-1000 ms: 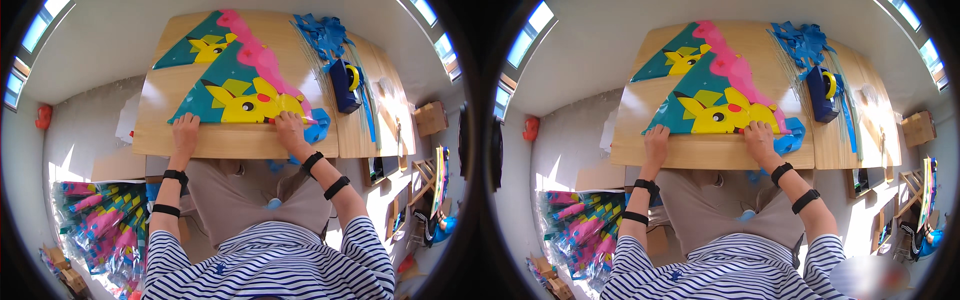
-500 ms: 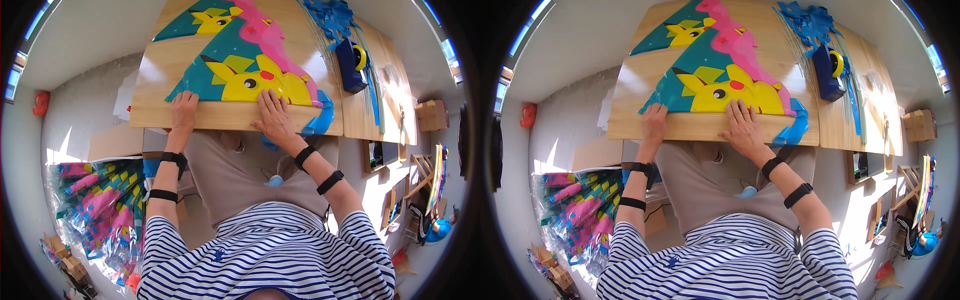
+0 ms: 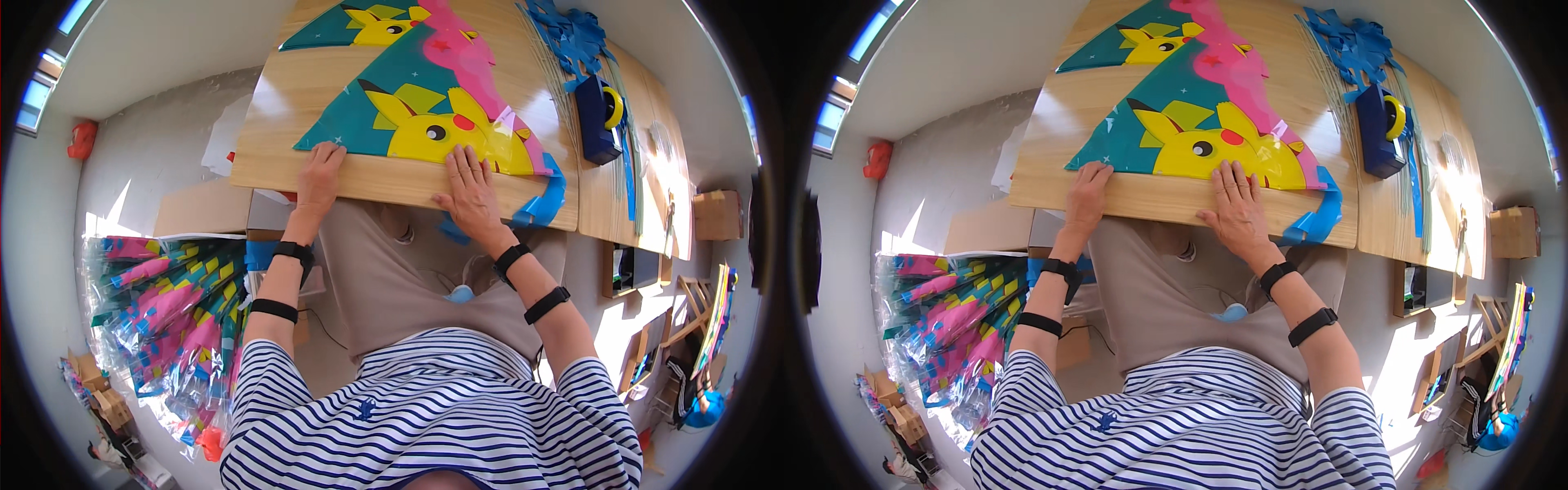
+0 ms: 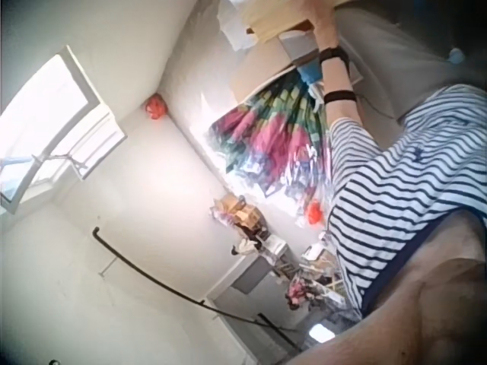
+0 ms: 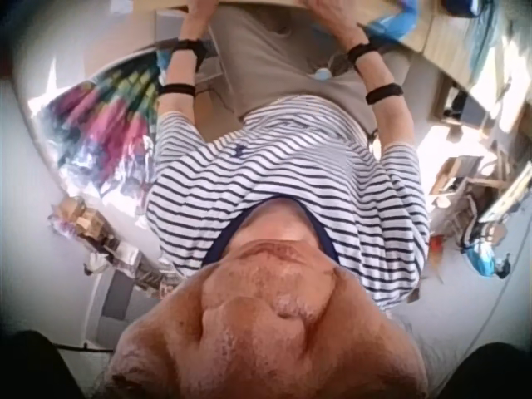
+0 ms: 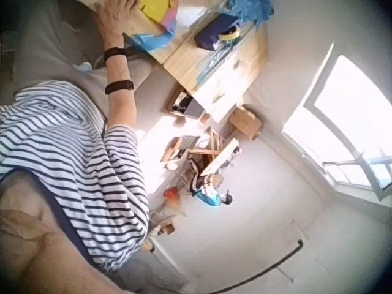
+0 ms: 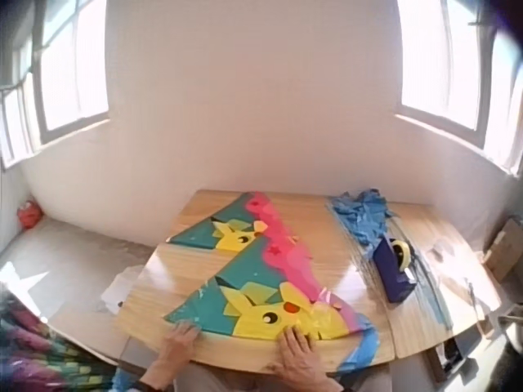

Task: Assembling a character-themed kite by attaching plastic strips and ribbons using tape.

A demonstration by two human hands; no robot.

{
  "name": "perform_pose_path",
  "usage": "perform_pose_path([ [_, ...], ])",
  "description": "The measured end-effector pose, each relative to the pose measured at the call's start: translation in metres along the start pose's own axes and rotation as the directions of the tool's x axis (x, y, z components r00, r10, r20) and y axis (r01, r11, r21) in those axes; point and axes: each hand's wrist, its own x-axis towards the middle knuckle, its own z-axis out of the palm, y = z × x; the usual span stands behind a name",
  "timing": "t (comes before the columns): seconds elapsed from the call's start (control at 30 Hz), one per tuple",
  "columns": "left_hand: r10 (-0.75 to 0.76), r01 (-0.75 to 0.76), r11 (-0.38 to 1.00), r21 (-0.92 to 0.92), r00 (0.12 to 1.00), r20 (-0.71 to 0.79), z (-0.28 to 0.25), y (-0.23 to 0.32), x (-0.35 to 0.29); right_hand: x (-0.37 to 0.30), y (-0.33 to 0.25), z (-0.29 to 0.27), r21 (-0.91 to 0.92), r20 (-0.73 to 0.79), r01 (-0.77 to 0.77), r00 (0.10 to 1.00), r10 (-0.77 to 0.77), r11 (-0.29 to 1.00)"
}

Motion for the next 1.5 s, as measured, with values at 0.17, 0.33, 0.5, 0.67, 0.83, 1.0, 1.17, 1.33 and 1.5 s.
perform_pose_path([
  [0.17, -0.085, 0.082, 0.992, 0.101, 0.996, 0.027, -0.008, -0.005, -0.008, -0.002, -0.002, 0.002, -0.002, 0.009, -0.006, 1.0, 0.006, 1.0],
  [0.33, -0.186, 0.169, 0.957, 0.236, 0.981, 0.054, -0.016, -0.021, -0.028, -0.002, -0.003, 0.003, -0.021, -0.01, 0.0, 1.0, 0.0, 1.0],
  [0.5, -0.269, 0.22, 0.942, 0.254, 0.947, 0.178, -0.025, -0.018, -0.019, -0.001, -0.003, 0.003, -0.028, -0.017, 0.005, 1.0, -0.005, 1.0],
  [0.67, -0.034, 0.014, 0.991, 0.136, 0.988, 0.15, -0.018, 0.051, 0.01, -0.003, -0.004, 0.002, -0.032, -0.028, -0.018, 0.999, 0.017, 0.999],
  [0.83, 0.117, -0.116, 0.993, -0.023, 0.951, 0.287, 0.017, 0.121, 0.016, -0.005, 0.002, 0.008, 0.002, -0.043, -0.01, 0.999, 0.01, 1.0],
  [1.0, 0.057, -0.061, 0.998, 0.002, 0.947, 0.317, 0.037, 0.123, 0.008, -0.008, 0.006, 0.009, 0.091, -0.071, -0.021, 0.997, 0.028, 0.996],
  [1.17, 0.029, -0.029, 1.0, -0.005, 0.932, 0.361, 0.033, 0.126, 0.011, -0.025, 0.023, -0.001, 0.081, -0.093, -0.058, 0.993, 0.065, 0.995],
  [1.33, 0.008, -0.005, 1.0, -0.008, 0.924, 0.384, 0.03, 0.13, 0.012, -0.051, 0.051, -0.02, -0.002, -0.106, -0.131, 0.986, 0.13, 0.991],
  [1.5, -0.007, -0.012, 0.999, 0.044, 0.912, 0.411, 0.028, 0.131, 0.016, -0.056, 0.056, -0.029, -0.061, -0.14, -0.159, 0.979, 0.149, 0.985],
])
